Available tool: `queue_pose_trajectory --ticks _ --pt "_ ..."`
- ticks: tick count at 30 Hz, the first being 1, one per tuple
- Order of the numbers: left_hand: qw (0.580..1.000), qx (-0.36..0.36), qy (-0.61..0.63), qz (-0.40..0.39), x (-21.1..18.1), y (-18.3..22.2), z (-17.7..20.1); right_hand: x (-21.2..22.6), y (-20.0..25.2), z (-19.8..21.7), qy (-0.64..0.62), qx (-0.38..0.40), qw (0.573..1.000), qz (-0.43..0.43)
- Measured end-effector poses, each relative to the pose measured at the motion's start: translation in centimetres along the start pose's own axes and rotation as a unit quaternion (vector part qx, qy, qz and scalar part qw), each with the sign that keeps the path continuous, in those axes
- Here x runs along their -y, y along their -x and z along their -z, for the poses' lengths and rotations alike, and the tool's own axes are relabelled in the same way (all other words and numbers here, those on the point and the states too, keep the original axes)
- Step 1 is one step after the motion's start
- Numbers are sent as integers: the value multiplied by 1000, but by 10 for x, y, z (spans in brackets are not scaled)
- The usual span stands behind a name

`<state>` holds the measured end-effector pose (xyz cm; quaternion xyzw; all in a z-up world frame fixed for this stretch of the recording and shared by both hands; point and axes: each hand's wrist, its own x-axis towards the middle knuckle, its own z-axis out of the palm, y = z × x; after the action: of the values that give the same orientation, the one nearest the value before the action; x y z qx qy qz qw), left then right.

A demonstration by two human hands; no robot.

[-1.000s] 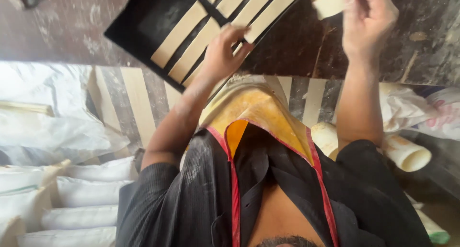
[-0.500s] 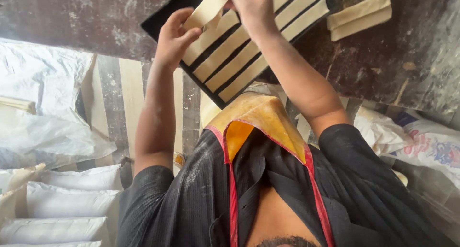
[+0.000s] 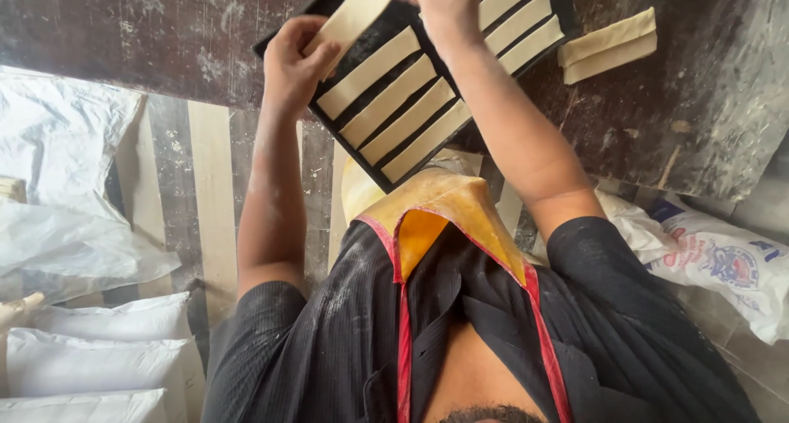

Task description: Placing pre-cut strips of dough into a dark baking pan.

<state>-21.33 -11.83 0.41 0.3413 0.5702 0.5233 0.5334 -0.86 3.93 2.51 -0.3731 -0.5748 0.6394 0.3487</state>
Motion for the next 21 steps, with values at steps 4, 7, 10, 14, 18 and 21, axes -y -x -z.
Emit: queue_pose_trajectory --ticks 4,7,10,14,18,21 --pt "949 -99 -299 -25 14 2 -2 -50 10 -3 116 -62 991 9" --pt "883 -122 -451 -38 13 -1 1 -59 14 -9 182 -61 979 66" --pt "866 -132 -482 18 -3 -9 10 -61 -1 -11 224 -76 971 12" --pt "850 -154 -500 57 -33 -8 17 -73 -16 -10 248 -106 963 -12" --pt "821 -192 -538 -7 -29 17 22 -74 -13 -1 238 -150 960 14" --pt "786 -275 -543 -111 7 48 34 -67 30 39 80 -144 985 57"
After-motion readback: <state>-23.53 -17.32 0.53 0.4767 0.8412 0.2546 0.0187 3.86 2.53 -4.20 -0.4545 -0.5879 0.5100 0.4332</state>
